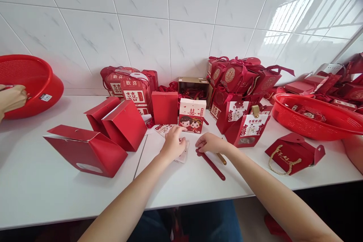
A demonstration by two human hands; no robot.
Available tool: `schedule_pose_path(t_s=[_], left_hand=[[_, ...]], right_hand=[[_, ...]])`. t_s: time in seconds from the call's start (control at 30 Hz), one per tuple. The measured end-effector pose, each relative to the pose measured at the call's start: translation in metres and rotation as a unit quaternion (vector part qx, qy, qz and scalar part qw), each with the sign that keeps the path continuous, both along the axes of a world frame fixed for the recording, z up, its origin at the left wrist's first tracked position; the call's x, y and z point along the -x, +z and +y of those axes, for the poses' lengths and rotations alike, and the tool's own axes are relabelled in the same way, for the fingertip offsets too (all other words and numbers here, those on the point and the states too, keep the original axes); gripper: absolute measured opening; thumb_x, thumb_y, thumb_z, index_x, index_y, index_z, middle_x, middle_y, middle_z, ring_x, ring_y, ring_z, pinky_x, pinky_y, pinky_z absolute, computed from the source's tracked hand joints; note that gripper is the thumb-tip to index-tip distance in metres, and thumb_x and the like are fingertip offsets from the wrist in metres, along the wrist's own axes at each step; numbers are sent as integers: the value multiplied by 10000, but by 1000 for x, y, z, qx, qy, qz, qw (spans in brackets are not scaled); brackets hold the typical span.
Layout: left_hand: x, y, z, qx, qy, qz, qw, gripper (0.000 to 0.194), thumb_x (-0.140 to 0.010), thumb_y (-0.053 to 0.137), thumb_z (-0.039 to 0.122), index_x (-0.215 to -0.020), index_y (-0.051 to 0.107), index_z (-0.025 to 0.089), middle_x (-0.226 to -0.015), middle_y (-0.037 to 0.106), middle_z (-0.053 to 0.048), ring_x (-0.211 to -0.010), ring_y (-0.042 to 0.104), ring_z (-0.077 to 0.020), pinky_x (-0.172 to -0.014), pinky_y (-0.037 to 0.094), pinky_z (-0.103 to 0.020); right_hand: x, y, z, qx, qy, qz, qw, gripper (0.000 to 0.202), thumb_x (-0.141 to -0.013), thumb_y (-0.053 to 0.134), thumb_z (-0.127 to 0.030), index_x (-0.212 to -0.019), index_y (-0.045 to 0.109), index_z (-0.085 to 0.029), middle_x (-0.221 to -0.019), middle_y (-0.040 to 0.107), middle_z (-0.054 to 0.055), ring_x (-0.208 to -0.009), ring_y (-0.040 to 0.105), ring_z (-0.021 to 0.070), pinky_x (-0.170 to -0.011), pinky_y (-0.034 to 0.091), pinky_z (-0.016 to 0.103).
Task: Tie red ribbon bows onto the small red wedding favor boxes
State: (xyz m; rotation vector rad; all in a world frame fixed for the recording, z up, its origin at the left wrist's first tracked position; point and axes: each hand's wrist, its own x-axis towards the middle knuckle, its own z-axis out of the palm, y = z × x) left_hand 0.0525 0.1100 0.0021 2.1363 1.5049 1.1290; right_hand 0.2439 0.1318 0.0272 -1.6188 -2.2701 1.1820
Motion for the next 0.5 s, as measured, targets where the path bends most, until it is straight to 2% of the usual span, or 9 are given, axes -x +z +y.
schedule_pose_path(t_s=[0.13,0.27,0.37,0.43,0.5], left_hand=[[0,-2,0,9,-5,-17,1000,306,-782,509,42,-1031,598,197,-1121,601,-90,-1128,570,-276,-1009,443,-494],[0,2,1,18,-6,-39,999,264,-794,516,63,-1011,597,189,-1119,596,-100,-1141,558,-280,-1001,446,-487],[-2,15,-8,28,-18,-57,998,146,-832,547,140,-960,592,194,-1088,616,-92,-1085,590,-263,-937,491,-446],[-5,27,-24,43,-42,-65,996,71,-877,552,227,-935,589,207,-1019,648,-63,-981,636,-228,-849,534,-384],[-11,38,-46,55,-75,-73,993,79,-905,550,281,-940,589,221,-953,671,-30,-905,657,-191,-799,545,-327]], right_hand=[[-5,-7,-7,-34,-7,41,999,191,-722,663,-1,-705,686,-190,-737,706,12,-754,684,189,-726,533,292],[-12,-8,-14,-69,-18,116,991,246,-719,627,-17,-861,697,-206,-758,669,3,-709,658,170,-710,534,307],[-18,-1,-25,-105,-33,199,974,244,-783,588,-87,-988,656,-203,-850,640,17,-806,668,168,-774,550,320],[-22,5,-38,-124,-43,254,958,197,-825,582,-165,-1014,619,-207,-896,630,25,-870,672,171,-810,561,325],[-23,11,-53,-151,-50,331,930,151,-838,620,-239,-987,609,-214,-901,633,28,-879,672,176,-797,576,326]])
